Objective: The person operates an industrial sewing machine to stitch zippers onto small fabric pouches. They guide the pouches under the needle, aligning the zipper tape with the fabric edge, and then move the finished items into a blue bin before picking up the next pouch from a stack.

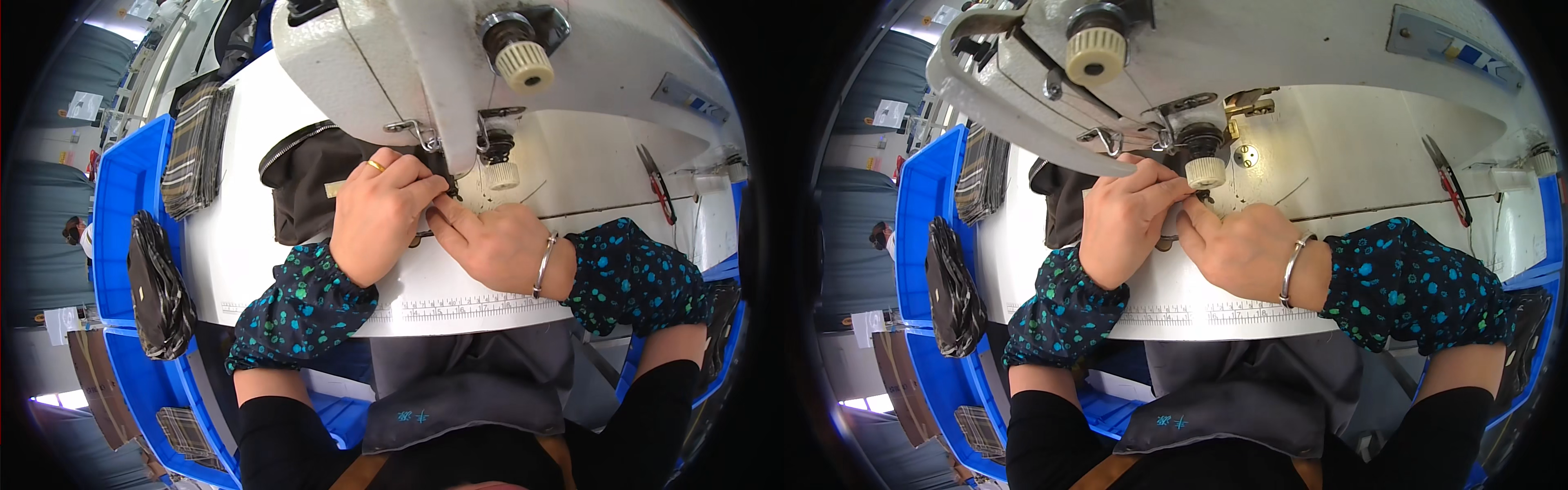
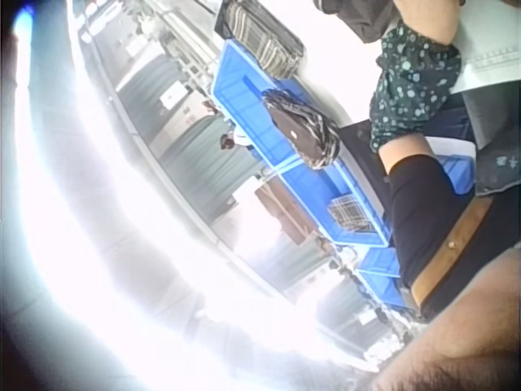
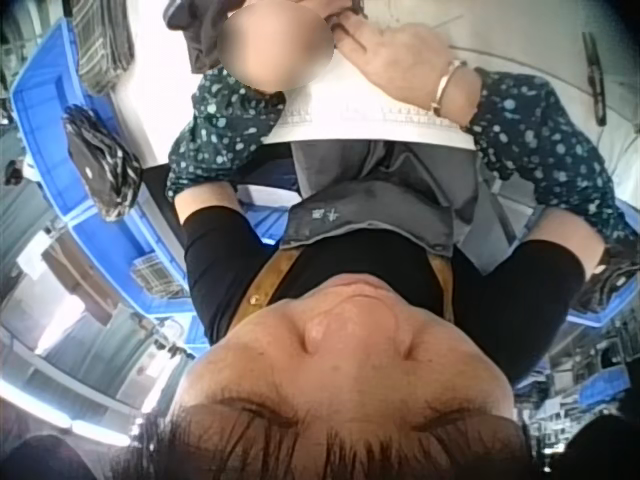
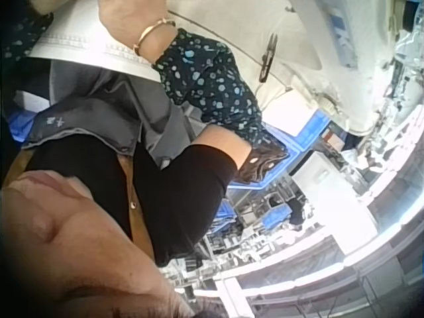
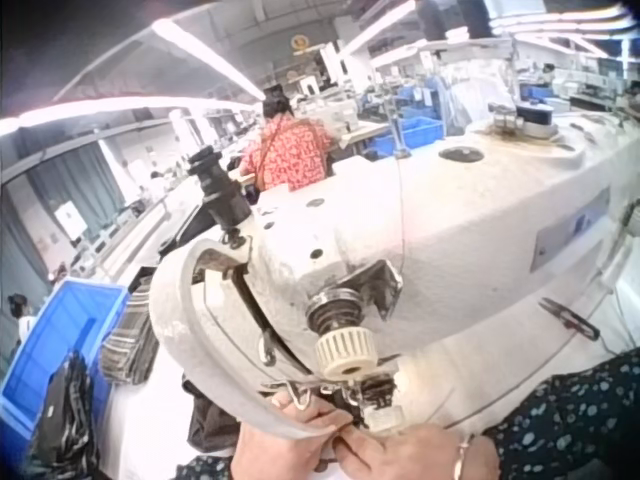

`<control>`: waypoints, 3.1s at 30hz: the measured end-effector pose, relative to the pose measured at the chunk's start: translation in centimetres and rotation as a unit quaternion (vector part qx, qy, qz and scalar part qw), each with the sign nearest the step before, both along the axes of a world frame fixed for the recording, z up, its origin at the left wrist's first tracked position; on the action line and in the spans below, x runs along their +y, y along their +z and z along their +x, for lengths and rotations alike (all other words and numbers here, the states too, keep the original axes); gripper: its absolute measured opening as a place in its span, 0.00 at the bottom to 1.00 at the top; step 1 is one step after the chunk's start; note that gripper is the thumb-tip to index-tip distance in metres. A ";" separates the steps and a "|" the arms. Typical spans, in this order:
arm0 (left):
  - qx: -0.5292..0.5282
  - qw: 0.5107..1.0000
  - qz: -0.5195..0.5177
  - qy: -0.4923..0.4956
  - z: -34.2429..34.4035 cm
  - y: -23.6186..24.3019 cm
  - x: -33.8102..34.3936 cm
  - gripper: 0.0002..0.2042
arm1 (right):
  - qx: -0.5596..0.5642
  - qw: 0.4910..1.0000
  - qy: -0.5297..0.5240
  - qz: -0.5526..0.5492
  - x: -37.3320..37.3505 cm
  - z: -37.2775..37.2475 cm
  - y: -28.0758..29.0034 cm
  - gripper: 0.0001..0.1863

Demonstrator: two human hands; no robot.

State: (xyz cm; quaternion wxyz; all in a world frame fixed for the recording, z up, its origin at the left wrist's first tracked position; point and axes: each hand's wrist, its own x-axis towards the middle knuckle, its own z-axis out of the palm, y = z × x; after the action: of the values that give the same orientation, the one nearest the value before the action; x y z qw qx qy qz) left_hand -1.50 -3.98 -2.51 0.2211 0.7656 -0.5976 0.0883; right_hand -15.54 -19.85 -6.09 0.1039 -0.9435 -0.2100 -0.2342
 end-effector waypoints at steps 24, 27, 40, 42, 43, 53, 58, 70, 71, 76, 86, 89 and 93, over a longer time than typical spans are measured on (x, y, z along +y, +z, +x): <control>-0.097 0.995 0.032 0.001 1.3 -0.1 -0.6 0.15 | -0.027 0.998 0.013 -0.061 -0.1 -0.4 0.4 0.17; -0.106 0.994 0.011 0.001 1.7 -0.8 -0.7 0.13 | -0.026 0.998 0.014 -0.060 -0.2 -0.3 0.4 0.16; -0.105 0.994 0.016 0.007 1.9 -0.6 -0.4 0.14 | -0.034 0.998 0.016 -0.052 -0.2 -0.2 0.2 0.15; -0.105 0.994 0.019 0.010 1.9 -0.6 -0.4 0.13 | -0.033 0.998 0.019 -0.048 -0.3 -0.1 0.0 0.15; -0.103 0.994 0.021 0.010 1.9 -0.6 -0.4 0.13 | -0.032 0.998 0.020 -0.045 -0.3 -0.1 0.0 0.15; -0.057 0.995 0.074 0.039 2.1 0.5 -0.4 0.16 | -0.037 0.998 0.024 -0.049 -0.4 -0.1 -0.1 0.15; -0.001 0.992 0.128 -0.020 3.3 1.9 0.1 0.18 | -0.047 0.998 0.025 -0.047 -0.5 0.1 -0.3 0.15; 0.251 0.955 0.137 0.084 -0.8 3.0 -0.5 0.19 | -0.109 0.988 0.071 -0.080 -0.3 0.3 -0.1 0.10; 0.230 0.960 0.141 0.080 -0.7 3.0 -0.6 0.18 | -0.127 0.986 0.072 -0.083 -0.2 0.3 -0.2 0.11; 0.024 0.986 0.129 0.103 0.2 3.1 -0.2 0.17 | -0.122 0.982 0.096 -0.110 0.3 -0.2 0.0 0.13; 0.134 0.980 0.143 0.026 -1.2 2.9 0.3 0.21 | -0.102 0.985 0.064 -0.126 0.6 -1.1 0.3 0.13; 0.164 0.977 0.139 0.018 -1.8 2.6 0.0 0.21 | -0.087 0.987 0.056 -0.123 0.5 -1.6 0.7 0.14; 0.179 0.975 0.129 0.027 -2.2 2.3 -0.1 0.20 | -0.076 0.989 0.054 -0.116 0.4 -1.8 0.9 0.15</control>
State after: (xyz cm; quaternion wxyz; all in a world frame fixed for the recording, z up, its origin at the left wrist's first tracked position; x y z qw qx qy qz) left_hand -3.73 -4.11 -0.21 0.2216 0.8067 -0.5342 -0.1216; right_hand -17.32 -19.40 -5.16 -0.0101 -0.9160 -0.2938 -0.2730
